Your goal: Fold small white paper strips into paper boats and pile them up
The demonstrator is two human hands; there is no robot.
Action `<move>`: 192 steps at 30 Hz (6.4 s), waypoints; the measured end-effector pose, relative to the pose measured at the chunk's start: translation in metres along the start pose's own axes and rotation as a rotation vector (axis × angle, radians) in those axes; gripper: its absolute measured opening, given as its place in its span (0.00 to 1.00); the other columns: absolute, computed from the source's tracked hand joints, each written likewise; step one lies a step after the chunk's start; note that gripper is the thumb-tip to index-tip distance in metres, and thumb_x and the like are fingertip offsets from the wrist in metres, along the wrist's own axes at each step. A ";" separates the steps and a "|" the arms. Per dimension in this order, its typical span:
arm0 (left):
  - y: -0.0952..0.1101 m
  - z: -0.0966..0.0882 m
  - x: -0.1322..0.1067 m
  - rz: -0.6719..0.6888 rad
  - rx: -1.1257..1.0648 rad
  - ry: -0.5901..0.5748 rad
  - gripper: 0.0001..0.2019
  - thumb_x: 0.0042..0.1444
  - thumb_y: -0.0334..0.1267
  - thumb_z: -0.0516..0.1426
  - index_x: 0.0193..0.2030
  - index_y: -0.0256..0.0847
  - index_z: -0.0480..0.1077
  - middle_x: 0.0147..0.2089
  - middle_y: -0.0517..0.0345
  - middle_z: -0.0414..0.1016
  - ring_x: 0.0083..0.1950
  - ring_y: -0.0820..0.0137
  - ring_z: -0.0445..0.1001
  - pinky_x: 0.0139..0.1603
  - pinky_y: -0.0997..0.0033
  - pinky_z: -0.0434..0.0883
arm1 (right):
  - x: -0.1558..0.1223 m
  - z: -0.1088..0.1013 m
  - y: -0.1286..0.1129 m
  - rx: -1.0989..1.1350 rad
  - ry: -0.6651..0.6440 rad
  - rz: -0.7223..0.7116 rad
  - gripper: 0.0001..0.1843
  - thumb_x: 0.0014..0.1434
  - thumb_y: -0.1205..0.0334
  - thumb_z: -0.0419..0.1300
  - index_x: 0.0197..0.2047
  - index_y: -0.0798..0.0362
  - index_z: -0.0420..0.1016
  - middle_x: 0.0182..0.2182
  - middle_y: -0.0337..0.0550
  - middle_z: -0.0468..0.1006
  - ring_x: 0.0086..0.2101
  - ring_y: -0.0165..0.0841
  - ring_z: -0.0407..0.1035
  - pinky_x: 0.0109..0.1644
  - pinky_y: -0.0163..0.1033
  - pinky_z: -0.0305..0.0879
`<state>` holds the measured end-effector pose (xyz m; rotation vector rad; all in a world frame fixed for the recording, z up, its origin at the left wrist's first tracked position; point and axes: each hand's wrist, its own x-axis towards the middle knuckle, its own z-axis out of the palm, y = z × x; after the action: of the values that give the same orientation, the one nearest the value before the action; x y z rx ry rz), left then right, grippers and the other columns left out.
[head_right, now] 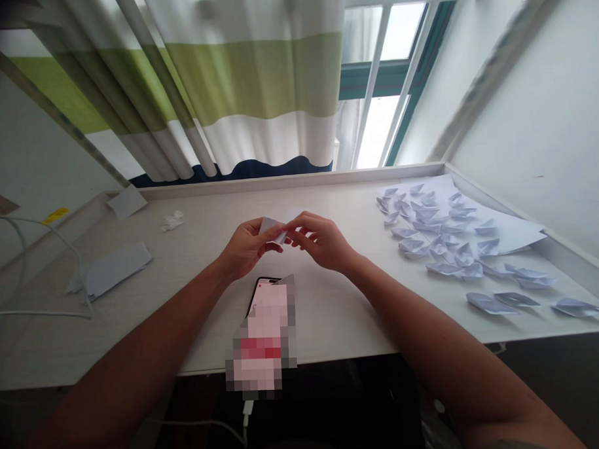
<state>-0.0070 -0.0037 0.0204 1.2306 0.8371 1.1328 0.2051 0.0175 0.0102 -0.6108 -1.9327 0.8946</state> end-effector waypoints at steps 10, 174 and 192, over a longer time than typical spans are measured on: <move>-0.009 -0.003 0.003 -0.020 -0.025 0.016 0.20 0.48 0.51 0.78 0.40 0.39 0.86 0.40 0.49 0.87 0.42 0.64 0.83 0.48 0.60 0.78 | 0.001 -0.001 0.003 -0.042 0.053 0.020 0.11 0.71 0.50 0.66 0.43 0.48 0.80 0.40 0.44 0.80 0.36 0.36 0.77 0.37 0.46 0.81; 0.001 0.002 -0.002 0.176 0.262 0.157 0.21 0.59 0.57 0.69 0.39 0.37 0.83 0.36 0.51 0.84 0.39 0.62 0.85 0.27 0.70 0.81 | 0.000 0.006 0.007 0.298 0.023 0.137 0.22 0.72 0.43 0.65 0.55 0.51 0.85 0.40 0.43 0.83 0.33 0.31 0.79 0.37 0.39 0.82; 0.001 0.005 -0.005 0.149 0.378 0.161 0.20 0.63 0.55 0.66 0.37 0.37 0.82 0.36 0.47 0.85 0.39 0.61 0.85 0.27 0.70 0.78 | 0.005 0.006 0.009 0.373 0.015 0.255 0.28 0.57 0.56 0.79 0.57 0.54 0.78 0.26 0.29 0.75 0.30 0.31 0.78 0.39 0.41 0.82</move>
<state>-0.0037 -0.0095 0.0222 1.5471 1.1340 1.2422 0.1981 0.0245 0.0035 -0.6439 -1.6365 1.3676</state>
